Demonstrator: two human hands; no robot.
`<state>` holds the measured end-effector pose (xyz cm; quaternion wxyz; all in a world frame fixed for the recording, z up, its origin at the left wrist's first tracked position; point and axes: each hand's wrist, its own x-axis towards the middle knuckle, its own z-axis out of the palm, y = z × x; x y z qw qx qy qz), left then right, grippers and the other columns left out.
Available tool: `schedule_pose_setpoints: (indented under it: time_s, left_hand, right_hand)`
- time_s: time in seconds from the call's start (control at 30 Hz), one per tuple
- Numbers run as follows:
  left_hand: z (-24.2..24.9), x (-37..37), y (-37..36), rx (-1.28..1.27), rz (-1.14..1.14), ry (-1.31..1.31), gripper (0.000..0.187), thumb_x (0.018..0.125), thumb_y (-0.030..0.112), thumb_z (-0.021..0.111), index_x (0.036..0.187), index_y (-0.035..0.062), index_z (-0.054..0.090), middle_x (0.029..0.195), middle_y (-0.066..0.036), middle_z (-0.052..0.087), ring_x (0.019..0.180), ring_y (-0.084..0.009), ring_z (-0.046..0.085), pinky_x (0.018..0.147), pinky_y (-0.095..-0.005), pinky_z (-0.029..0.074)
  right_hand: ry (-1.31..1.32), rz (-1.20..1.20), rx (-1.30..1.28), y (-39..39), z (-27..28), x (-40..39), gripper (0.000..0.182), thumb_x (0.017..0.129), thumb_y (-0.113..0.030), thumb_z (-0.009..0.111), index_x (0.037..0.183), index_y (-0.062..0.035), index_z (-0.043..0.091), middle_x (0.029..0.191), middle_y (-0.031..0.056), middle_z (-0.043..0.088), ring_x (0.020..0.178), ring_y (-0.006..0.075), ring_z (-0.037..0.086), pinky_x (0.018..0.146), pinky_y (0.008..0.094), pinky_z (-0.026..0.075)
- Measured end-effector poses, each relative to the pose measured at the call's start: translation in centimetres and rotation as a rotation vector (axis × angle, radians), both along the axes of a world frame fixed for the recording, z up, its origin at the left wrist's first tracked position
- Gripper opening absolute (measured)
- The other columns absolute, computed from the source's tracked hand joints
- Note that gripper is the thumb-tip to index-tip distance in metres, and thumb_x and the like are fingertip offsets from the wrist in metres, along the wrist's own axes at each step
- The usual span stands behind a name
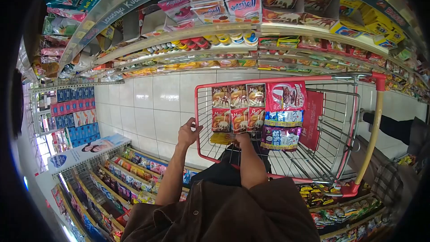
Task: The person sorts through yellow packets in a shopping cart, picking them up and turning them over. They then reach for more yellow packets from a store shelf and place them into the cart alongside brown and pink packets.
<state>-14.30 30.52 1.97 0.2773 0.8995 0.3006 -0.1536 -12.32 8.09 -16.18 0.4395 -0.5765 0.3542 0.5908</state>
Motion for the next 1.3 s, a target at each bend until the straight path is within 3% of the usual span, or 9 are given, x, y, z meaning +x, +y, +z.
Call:
schedule_pose_setpoints:
  time_s: [0.27,0.33,0.4,0.53,0.7,0.83,1.07,1.17,1.3]
  left_hand:
    - [2.3,0.8,-2.6,0.210,0.149,-0.121,0.037,0.077,0.020,0.072,0.108,0.0129,0.053,0.106,-0.020,0.056,0.083,-0.0409,0.062,0.069,-0.0488,0.051]
    - [3.0,1.1,-4.0,0.457,-0.181,-0.353,0.036,0.076,0.015,0.070,0.107,0.0105,0.054,0.108,-0.020,0.054,0.086,-0.0383,0.060,0.072,-0.0473,0.051]
    - [1.0,-0.6,-5.5,0.168,-0.358,-0.416,0.037,0.076,0.013,0.069,0.110,0.0092,0.054,0.114,-0.020,0.051,0.090,-0.0355,0.058,0.072,-0.0464,0.050]
    - [-4.4,-3.2,-8.4,-0.059,-0.440,0.325,0.044,0.079,0.018,0.067,0.120,0.0114,0.051,0.112,-0.018,0.057,0.105,-0.0373,0.058,0.079,-0.0456,0.053]
    - [-9.2,-3.6,-8.2,-0.058,-0.494,0.479,0.059,0.079,0.028,0.066,0.128,0.0063,0.042,0.118,-0.021,0.053,0.110,-0.0409,0.056,0.088,-0.0490,0.050]
    - [-9.2,-2.6,-8.2,-0.211,-0.379,0.554,0.065,0.082,0.033,0.064,0.134,0.0051,0.038,0.128,-0.024,0.047,0.118,-0.0424,0.049,0.093,-0.0516,0.047]
    - [-15.0,-5.2,-7.4,-0.123,-0.179,0.515,0.076,0.078,0.044,0.069,0.136,0.0059,0.037,0.131,-0.027,0.045,0.127,-0.0452,0.038,0.102,-0.0518,0.038]
    - [-15.7,-4.7,-6.4,-0.245,-0.504,0.516,0.087,0.069,0.048,0.076,0.136,0.0077,0.038,0.138,-0.028,0.037,0.128,-0.0490,0.033,0.106,-0.0542,0.034]
    - [-14.1,-3.8,-6.7,-0.279,-0.308,0.630,0.099,0.064,0.051,0.080,0.140,0.0120,0.031,0.146,-0.029,0.025,0.136,-0.0506,0.020,0.109,-0.0540,0.032]
  right_hand:
    - [0.098,-0.244,-0.069,2.0,-3.4,-1.5,0.007,0.087,-0.005,0.058,0.086,0.0010,0.062,0.070,0.0128,0.066,0.051,0.0202,0.063,0.041,0.0287,0.050]
    - [0.009,-0.315,0.018,2.1,-2.6,-2.2,0.009,0.088,-0.005,0.054,0.085,0.0008,0.060,0.071,0.0127,0.066,0.052,0.0208,0.064,0.043,0.0303,0.052]
    - [0.063,-0.349,0.100,1.7,-2.4,-2.0,0.009,0.087,-0.007,0.055,0.084,0.0001,0.059,0.070,0.0123,0.066,0.052,0.0213,0.064,0.044,0.0323,0.053]
    - [0.109,-0.394,0.109,1.6,-1.8,-0.8,0.012,0.084,-0.012,0.057,0.084,-0.0004,0.062,0.068,0.0128,0.066,0.053,0.0226,0.065,0.044,0.0337,0.053]
    - [-0.580,0.777,-0.034,0.2,-4.3,-2.2,0.040,0.085,-0.031,0.060,0.108,0.0007,0.062,0.098,0.0233,0.067,0.089,0.0347,0.067,0.077,0.0427,0.053]
    - [-0.434,0.586,0.432,1.4,-2.6,-1.3,0.044,0.087,-0.033,0.057,0.115,0.0002,0.060,0.107,0.0268,0.064,0.101,0.0391,0.062,0.089,0.0436,0.049]
    - [-0.628,0.658,0.233,2.1,-8.1,-5.0,0.035,0.086,-0.025,0.053,0.111,-0.0027,0.063,0.109,0.0235,0.064,0.100,0.0391,0.062,0.087,0.0446,0.050]
    - [-0.664,1.209,0.202,2.8,-10.6,-5.1,0.037,0.083,-0.026,0.055,0.110,-0.0029,0.065,0.112,0.0229,0.063,0.105,0.0381,0.061,0.092,0.0460,0.047]
    - [-0.324,0.649,-0.182,3.6,-10.1,-5.0,0.045,0.078,-0.036,0.056,0.109,-0.0041,0.066,0.116,0.0217,0.062,0.111,0.0381,0.059,0.097,0.0475,0.043]
